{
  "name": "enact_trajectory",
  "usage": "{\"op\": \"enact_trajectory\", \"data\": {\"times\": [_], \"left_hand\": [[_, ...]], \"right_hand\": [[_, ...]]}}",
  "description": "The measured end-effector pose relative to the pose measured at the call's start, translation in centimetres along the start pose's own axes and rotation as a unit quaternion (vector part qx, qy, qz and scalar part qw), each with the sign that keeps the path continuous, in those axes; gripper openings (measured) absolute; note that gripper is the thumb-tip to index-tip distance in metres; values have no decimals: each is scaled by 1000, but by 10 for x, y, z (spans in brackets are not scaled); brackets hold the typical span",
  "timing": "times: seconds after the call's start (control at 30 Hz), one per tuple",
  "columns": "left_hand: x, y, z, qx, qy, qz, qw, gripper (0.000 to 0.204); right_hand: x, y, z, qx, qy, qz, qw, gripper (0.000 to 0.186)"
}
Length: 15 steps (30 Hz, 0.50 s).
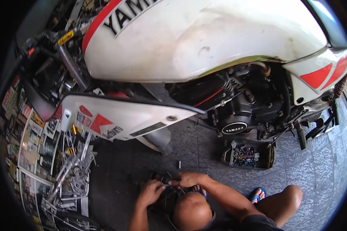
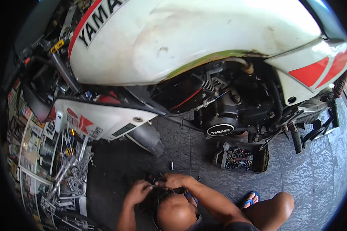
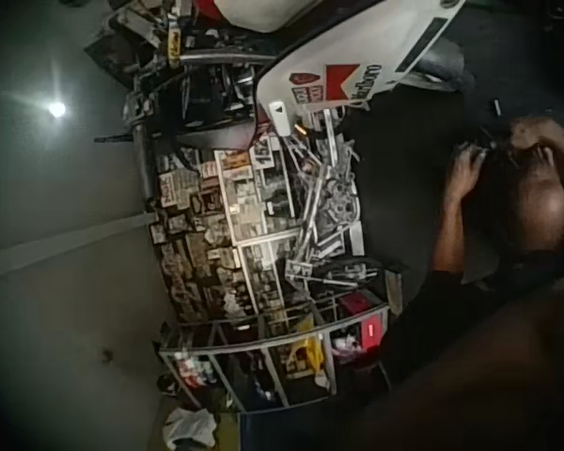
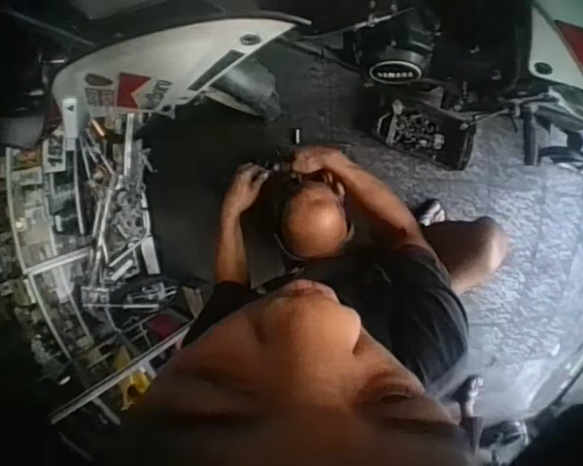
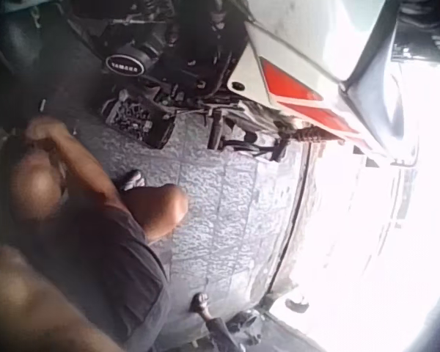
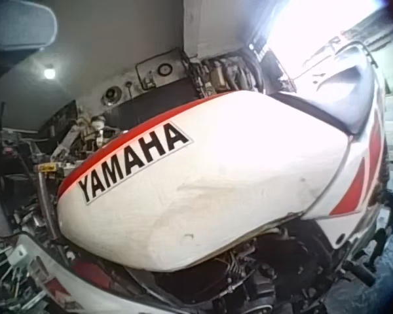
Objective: The person disassembles parts of a motorcycle using a socket wrench and an impact wrench, wipes their hands with a cloth, and then fastens bolts onto the motorcycle using a hex wrench and a socket wrench.
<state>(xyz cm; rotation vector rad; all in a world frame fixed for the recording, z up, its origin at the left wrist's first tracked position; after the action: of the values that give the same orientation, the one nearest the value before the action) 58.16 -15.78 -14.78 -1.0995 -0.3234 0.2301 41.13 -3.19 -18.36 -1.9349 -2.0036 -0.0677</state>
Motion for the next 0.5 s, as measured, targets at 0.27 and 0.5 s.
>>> {"op": "enact_trajectory", "data": {"times": [0.27,0.5], "left_hand": [[-93,-84,115,65,191,378,904,39],[-178,-115,167,237,231,394,857,43]], "right_hand": [[133,-99,-55,-167,-100,225,955,25],[99,-113,-102,-226,-208,410,859,19]]}}
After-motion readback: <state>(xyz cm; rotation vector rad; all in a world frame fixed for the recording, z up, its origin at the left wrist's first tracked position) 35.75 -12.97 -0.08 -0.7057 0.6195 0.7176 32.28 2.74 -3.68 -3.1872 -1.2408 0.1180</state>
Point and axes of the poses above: each hand's wrist, its own x-axis away from the middle knuckle, its own y-axis out of the palm, z = x × y, the point moved 3 cm from there along -x, towards the middle knuckle, and after that the axes turned 3 degrees about z, right-handed, at the moved point
